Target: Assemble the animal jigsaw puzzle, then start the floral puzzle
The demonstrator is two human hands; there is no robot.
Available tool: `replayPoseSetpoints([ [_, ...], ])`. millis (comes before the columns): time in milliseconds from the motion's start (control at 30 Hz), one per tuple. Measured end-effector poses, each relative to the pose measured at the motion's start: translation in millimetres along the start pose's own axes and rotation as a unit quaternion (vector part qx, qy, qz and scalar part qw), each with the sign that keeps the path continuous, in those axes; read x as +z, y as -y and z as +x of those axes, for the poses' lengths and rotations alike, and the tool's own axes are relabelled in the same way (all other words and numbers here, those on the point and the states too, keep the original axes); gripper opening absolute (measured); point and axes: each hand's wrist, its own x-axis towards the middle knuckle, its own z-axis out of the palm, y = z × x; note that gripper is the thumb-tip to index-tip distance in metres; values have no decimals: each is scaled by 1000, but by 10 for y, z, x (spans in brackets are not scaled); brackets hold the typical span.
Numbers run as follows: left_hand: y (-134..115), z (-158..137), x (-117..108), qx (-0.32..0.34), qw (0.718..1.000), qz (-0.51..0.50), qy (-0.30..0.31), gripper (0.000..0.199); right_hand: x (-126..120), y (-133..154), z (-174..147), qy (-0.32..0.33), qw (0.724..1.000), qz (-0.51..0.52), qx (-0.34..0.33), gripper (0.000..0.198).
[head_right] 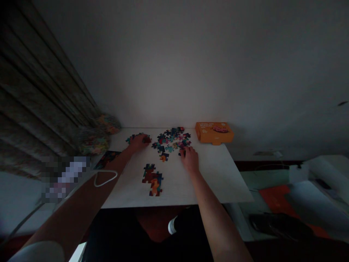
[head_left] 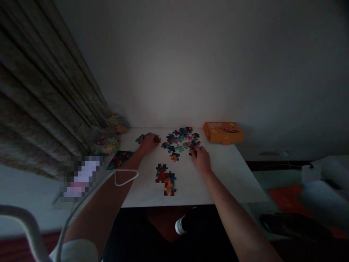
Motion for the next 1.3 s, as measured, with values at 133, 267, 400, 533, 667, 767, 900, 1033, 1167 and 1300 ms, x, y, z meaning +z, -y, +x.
replayPoseSetpoints([
  [133, -16, 18, 7, 1, 993, -108, -44, 40, -14, 7, 0, 2, 1000, 4, -1, 34],
  [267, -75, -12, 45, -53, 949, -299, -87, 27, -30, 13, -1, -4, 1000, 14, -2, 33],
  [400, -294, -202, 125, -131, 858, -483, -112, 27, -38, 10, -10, -17, 999, 48, -8, 32],
  [533, -695, -529, 349, -181, 769, -608, -82, 31, -39, -3, -44, -34, 995, 93, -4, 34],
  [667, -1132, -774, 623, -185, 773, -604, -63, 24, -69, -15, -91, -18, 993, 114, -2, 35],
  [767, -1385, -843, 744, -178, 779, -599, -53, 20, -108, -9, -112, 1, 993, 114, -8, 40],
  [900, -1561, -835, 780, -156, 789, -593, -38, 13, -142, 13, -111, 12, 991, 127, -30, 34],
  [1033, -1573, -832, 734, -137, 810, -569, -42, 10, -143, 20, -96, 32, 989, 139, -28, 27],
  [1167, -1376, -993, 620, -82, 850, -518, -57, 16, -111, 8, -77, 23, 994, 106, 22, 28],
  [1300, -908, -1326, 453, 143, 925, -341, -90, 22, -60, -27, -58, 2, 993, 108, 53, 31],
])
